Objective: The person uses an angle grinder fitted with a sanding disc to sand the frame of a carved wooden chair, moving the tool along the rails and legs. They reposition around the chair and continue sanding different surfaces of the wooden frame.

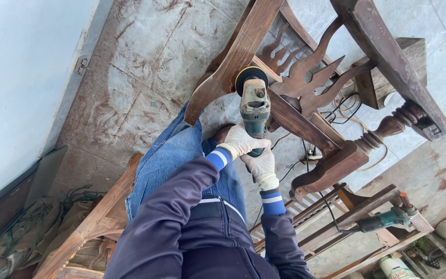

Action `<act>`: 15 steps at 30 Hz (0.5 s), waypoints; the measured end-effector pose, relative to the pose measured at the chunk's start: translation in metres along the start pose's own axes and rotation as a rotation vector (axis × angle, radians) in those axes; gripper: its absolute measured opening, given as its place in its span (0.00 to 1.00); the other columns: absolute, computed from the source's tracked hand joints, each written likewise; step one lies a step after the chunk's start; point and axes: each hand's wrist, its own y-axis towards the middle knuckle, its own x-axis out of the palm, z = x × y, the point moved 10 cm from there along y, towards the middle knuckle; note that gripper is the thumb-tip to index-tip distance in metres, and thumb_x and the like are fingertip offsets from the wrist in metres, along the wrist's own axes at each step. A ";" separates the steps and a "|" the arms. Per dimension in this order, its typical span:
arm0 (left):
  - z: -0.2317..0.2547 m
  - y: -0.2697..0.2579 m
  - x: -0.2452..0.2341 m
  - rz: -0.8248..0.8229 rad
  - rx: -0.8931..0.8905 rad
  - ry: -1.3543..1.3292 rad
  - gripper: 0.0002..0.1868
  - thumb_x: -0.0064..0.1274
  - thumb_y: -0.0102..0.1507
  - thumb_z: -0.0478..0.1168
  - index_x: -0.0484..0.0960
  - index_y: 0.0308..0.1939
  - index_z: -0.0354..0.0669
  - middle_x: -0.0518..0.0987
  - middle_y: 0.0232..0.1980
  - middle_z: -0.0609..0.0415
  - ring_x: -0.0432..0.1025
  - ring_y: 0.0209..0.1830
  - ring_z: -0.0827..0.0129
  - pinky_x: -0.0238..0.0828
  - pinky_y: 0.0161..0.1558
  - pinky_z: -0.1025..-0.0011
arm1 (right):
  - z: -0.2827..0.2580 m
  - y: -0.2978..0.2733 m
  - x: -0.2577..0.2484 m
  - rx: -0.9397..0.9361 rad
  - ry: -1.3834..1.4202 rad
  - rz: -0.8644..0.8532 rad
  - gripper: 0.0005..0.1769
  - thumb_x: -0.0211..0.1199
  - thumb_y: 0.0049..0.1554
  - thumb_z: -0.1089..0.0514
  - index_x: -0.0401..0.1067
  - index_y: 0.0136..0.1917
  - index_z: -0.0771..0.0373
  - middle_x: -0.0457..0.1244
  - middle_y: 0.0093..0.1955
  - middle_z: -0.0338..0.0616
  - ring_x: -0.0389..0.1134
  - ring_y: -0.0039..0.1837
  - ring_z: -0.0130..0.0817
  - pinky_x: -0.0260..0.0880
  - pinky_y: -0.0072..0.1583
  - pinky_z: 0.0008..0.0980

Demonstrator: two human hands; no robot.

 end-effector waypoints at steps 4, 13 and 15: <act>0.004 0.002 0.004 -0.033 0.008 0.052 0.44 0.73 0.41 0.59 0.81 0.56 0.41 0.85 0.52 0.46 0.81 0.52 0.61 0.75 0.57 0.69 | 0.001 -0.003 -0.001 0.051 -0.009 0.002 0.34 0.78 0.40 0.47 0.73 0.55 0.64 0.73 0.48 0.48 0.75 0.50 0.33 0.74 0.53 0.32; 0.009 -0.004 0.013 -0.070 0.031 0.108 0.50 0.73 0.41 0.59 0.74 0.62 0.41 0.84 0.53 0.45 0.80 0.53 0.58 0.73 0.59 0.68 | 0.012 -0.003 -0.004 0.035 0.081 -0.011 0.31 0.78 0.42 0.49 0.74 0.55 0.67 0.73 0.47 0.47 0.75 0.49 0.32 0.75 0.53 0.31; -0.005 -0.003 0.001 0.020 -0.007 -0.037 0.44 0.76 0.41 0.54 0.77 0.56 0.39 0.85 0.51 0.48 0.80 0.50 0.63 0.75 0.56 0.69 | -0.016 -0.007 -0.006 -0.072 -0.036 0.009 0.38 0.78 0.41 0.46 0.69 0.59 0.65 0.71 0.49 0.50 0.75 0.52 0.41 0.73 0.54 0.36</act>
